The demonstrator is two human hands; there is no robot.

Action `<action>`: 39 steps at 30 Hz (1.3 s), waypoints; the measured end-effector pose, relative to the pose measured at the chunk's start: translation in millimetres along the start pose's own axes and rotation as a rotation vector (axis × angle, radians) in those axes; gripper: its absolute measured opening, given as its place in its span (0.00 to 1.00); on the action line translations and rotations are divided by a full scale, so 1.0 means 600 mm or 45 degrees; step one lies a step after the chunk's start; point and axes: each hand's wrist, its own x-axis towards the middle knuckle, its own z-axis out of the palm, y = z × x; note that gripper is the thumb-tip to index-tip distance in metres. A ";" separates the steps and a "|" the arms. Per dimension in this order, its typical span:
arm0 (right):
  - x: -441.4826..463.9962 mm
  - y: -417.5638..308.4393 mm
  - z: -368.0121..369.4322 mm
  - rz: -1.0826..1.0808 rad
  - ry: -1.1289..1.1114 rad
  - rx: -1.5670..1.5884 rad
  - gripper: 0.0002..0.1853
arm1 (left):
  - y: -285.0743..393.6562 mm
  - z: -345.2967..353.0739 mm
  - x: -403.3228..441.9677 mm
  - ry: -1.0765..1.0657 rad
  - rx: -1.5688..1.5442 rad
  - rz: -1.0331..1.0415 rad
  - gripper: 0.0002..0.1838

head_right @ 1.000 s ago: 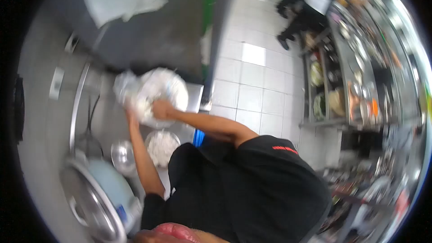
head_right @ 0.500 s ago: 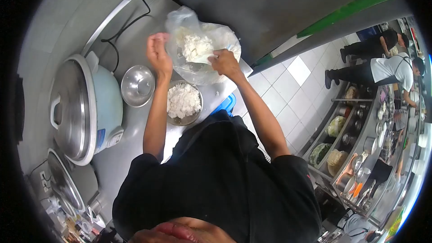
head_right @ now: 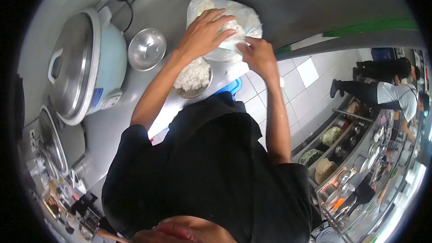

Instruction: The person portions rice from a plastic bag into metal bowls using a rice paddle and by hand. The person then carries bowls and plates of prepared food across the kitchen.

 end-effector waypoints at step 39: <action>-0.045 0.006 0.160 -0.124 -0.457 -0.618 0.23 | 0.011 0.014 -0.347 0.811 -0.662 -0.882 0.10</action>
